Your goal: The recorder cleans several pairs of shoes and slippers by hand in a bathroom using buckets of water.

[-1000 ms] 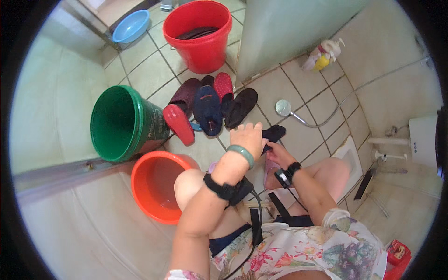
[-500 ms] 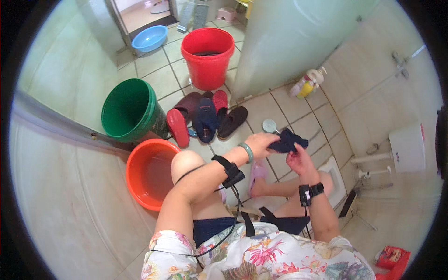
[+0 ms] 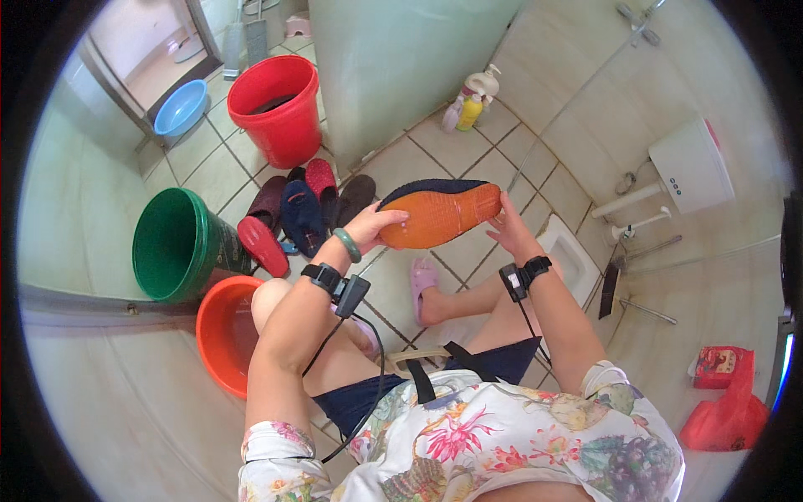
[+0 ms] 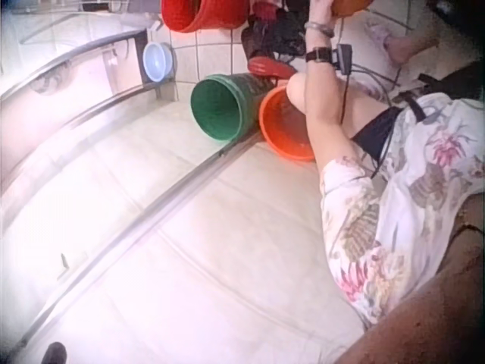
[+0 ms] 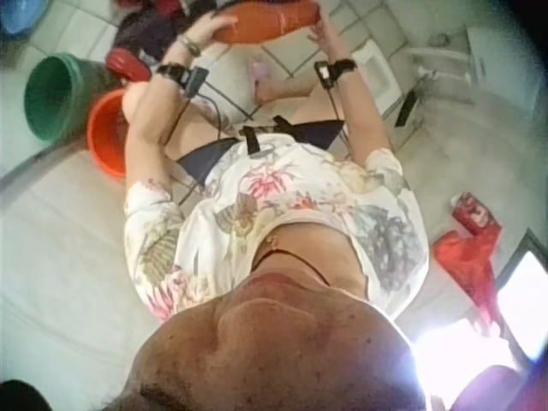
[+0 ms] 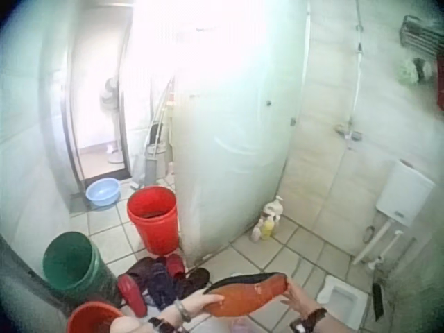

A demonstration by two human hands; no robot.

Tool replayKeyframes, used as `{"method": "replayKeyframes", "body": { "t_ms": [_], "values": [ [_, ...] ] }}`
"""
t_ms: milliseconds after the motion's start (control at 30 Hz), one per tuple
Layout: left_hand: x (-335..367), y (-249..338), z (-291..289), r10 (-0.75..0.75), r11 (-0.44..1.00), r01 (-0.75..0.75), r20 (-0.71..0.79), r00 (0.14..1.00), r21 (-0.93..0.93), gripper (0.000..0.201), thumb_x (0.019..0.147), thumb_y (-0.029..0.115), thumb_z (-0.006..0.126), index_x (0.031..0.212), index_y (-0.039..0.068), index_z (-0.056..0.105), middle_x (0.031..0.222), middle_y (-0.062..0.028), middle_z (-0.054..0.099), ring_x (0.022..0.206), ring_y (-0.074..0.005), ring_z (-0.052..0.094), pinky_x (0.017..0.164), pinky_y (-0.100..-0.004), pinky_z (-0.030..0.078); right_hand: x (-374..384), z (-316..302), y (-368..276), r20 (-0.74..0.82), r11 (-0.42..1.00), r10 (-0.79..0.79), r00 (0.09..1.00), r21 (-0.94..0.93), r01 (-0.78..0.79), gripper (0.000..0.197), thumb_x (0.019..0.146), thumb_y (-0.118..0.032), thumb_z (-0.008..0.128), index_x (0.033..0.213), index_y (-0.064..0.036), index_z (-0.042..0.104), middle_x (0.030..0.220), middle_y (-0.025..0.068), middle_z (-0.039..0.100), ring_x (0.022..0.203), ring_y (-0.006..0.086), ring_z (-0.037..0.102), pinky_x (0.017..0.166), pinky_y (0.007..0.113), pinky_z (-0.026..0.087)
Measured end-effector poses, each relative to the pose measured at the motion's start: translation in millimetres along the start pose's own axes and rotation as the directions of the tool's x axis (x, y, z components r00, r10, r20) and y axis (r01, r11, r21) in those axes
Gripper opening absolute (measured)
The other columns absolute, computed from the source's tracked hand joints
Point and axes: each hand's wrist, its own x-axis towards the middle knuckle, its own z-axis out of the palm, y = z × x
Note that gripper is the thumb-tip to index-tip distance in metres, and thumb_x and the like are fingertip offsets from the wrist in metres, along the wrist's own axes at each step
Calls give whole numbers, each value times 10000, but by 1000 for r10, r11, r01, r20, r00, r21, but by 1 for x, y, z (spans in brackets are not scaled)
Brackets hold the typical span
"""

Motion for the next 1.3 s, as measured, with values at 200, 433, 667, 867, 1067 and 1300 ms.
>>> {"method": "replayKeyframes", "body": {
  "t_ms": [200, 433, 667, 867, 1067, 1300],
  "values": [
    [11, 10, -17, -82, 995, 93, 189, 979, -46, 473, 807, 294, 666, 1198, 81, 508, 1117, -75, 606, 960, -210, 607, 701, -426, 520, 4, -12, -29, 532, 954, -78, 843, 285, -91, 588, 886, -451, 533, 1307, -71, 377, 1299, 81, 451, 1194, 230, 446, 1000, 439, 366],
    [17, -5, -18, -47, 996, 33, 165, 985, 85, 461, 821, 220, 667, 1209, 31, 508, 1132, -70, 596, 1002, -180, 577, 839, -359, 478, -41, -4, -45, 448, 986, 107, 887, -164, -36, 547, 820, -237, 676, 1264, -61, 410, 1201, 67, 521, 1078, 196, 536, 890, 410, 479],
    [29, -31, -4, 66, 951, 12, -242, 968, 308, 406, 754, 203, 725, 1081, -6, 605, 993, -67, 652, 877, -138, 612, 793, -280, 483, -36, 12, -23, 247, 948, 70, 966, -317, 12, 485, 817, -212, 663, 1215, -59, 431, 1132, 52, 551, 1003, 194, 572, 771, 372, 521],
    [32, -28, 10, 394, 634, 111, -443, 805, 765, 562, 688, 299, 750, 1084, -65, 584, 1005, -200, 651, 915, -263, 640, 816, -326, 484, -34, 35, 7, 47, 920, -103, 994, -376, 113, 464, 834, -219, 647, 1209, -54, 429, 1097, 68, 548, 991, 170, 555, 767, 366, 513],
    [36, -30, 7, 475, 610, 91, -455, 753, 787, 394, 706, 323, 700, 963, 33, 625, 938, -223, 639, 912, -391, 598, 800, -426, 475, -44, 52, 22, 181, 864, -304, 935, -360, 351, 565, 848, -184, 622, 1293, 4, 328, 1157, 95, 512, 1069, 178, 503, 908, 312, 430],
    [31, -25, 7, 501, 575, 160, -500, 707, 802, 378, 714, 321, 694, 991, 73, 626, 922, -216, 642, 892, -390, 606, 788, -437, 483, -75, 92, 15, 233, 882, -317, 919, -284, 376, 693, 827, -164, 637, 1341, 28, 215, 1265, 150, 428, 1181, 216, 429, 1000, 324, 352]
  ]
}}
